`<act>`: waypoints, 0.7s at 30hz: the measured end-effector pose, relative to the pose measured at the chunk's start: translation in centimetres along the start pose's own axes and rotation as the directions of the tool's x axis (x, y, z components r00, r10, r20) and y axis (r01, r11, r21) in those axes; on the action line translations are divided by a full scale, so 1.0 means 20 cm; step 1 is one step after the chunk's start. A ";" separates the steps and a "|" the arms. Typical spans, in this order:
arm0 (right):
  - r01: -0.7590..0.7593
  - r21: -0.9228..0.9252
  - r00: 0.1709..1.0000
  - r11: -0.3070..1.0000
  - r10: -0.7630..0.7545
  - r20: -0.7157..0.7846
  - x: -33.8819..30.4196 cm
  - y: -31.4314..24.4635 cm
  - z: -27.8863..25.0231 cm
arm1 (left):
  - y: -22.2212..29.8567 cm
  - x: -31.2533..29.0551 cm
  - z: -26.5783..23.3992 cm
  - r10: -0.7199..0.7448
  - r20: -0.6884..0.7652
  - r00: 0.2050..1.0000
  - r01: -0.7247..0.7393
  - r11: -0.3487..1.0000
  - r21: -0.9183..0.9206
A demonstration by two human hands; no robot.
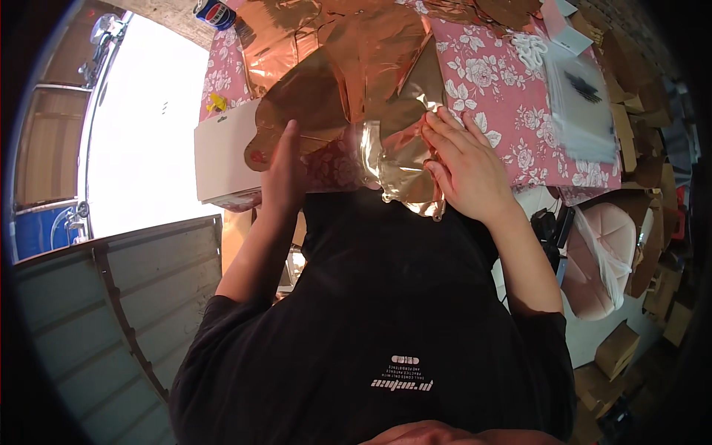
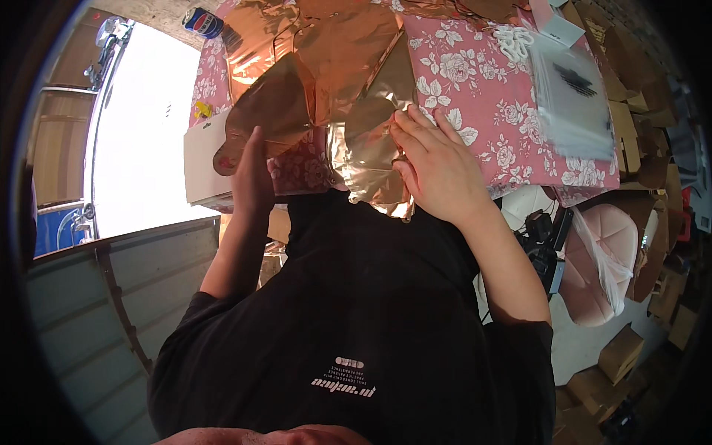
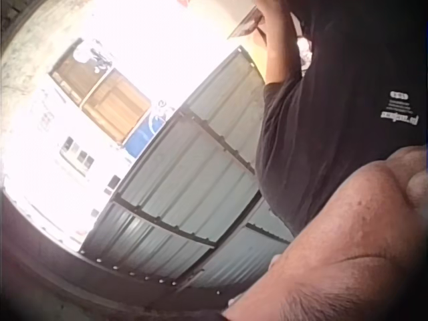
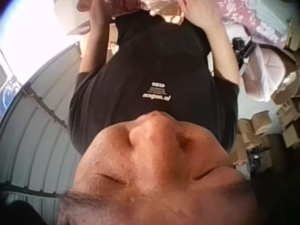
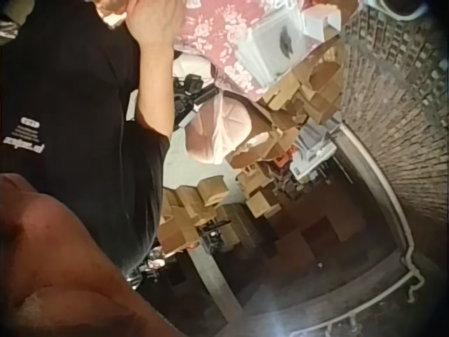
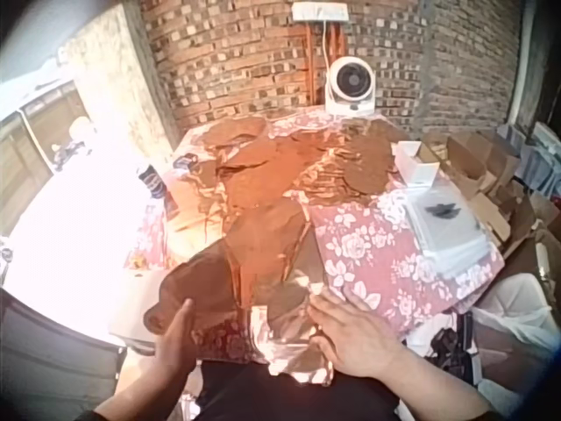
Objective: Folding foil balloons and placing them into retail cardboard packaging.
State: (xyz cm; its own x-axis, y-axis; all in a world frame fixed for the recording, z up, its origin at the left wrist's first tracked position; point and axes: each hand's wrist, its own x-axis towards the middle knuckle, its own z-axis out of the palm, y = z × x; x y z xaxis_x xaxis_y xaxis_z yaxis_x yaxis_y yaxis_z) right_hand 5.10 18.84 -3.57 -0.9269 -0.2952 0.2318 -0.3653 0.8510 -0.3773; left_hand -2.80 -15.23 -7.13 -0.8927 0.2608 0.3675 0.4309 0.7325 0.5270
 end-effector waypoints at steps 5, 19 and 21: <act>-0.003 0.012 1.000 1.000 0.003 0.004 0.00 0.00 0.00 | 0.25 0.09 -0.17 -0.367 0.286 0.885 0.198 -0.260 -0.945; 0.001 0.015 1.000 1.000 -0.001 -0.001 0.00 0.00 0.00 | 0.01 0.65 -0.28 -0.289 0.636 0.715 0.612 0.698 -0.372; 0.006 0.020 1.000 1.000 -0.006 0.001 0.00 0.01 0.01 | 0.04 0.71 -0.27 -0.288 0.618 0.731 0.525 0.816 -0.241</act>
State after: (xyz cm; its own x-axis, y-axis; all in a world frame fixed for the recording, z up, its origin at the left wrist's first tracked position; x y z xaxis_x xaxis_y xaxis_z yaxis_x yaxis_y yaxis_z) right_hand 4.95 18.84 -3.74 -0.9247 -0.3007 0.2336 -0.3727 0.8403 -0.3937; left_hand -14.38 -14.28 2.57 -0.8585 0.3686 -0.3566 -0.0852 0.5831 0.8079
